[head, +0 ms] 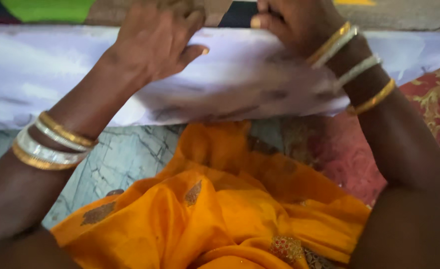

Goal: The person tucks the edges of a colorful patterned sheet under the mattress by hand, smoothing the fabric and folding the corners.

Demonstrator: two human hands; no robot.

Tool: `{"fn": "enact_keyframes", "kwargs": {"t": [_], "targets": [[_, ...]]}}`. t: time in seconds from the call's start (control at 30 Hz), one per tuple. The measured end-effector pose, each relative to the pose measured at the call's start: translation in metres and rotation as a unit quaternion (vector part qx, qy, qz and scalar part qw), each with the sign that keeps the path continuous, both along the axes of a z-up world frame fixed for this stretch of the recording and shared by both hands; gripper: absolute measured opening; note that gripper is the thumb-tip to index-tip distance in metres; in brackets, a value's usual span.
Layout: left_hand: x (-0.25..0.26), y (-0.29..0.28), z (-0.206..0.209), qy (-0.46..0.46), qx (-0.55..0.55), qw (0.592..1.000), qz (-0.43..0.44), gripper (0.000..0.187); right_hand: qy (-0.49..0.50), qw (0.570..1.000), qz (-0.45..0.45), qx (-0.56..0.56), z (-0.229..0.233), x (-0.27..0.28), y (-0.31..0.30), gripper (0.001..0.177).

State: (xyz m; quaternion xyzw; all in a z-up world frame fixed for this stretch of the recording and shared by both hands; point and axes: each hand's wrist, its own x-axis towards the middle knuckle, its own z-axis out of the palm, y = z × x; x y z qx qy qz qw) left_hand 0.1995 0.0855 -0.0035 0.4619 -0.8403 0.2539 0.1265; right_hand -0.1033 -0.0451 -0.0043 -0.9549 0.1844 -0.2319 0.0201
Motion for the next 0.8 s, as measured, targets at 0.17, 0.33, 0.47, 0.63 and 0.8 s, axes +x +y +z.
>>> {"fn": "enact_keyframes", "kwargs": {"t": [0.17, 0.33, 0.47, 0.63, 0.8], "targets": [[-0.016, -0.003, 0.026, -0.064, 0.152, 0.981, 0.106, 0.045, 0.014, 0.977, -0.093, -0.191, -0.011, -0.016, 0.040, 0.027], [-0.033, -0.009, 0.035, -0.015, 0.116, 0.993, 0.018, 0.040, -0.020, 0.982, -0.091, -0.165, -0.008, -0.008, 0.052, 0.035], [-0.069, -0.032, 0.027, 0.054, 0.109, 0.990, -0.071, 0.038, -0.017, 0.981, -0.091, -0.169, -0.001, -0.003, 0.053, 0.025], [-0.098, -0.046, 0.018, 0.123, 0.103, 0.980, -0.117, 0.031, -0.041, 0.989, -0.076, -0.118, 0.009, -0.002, 0.057, 0.030], [-0.097, -0.048, 0.027, 0.135, 0.160, 0.972, -0.103, 0.026, -0.015, 0.998, -0.054, -0.029, 0.017, -0.024, 0.023, 0.018]]}}
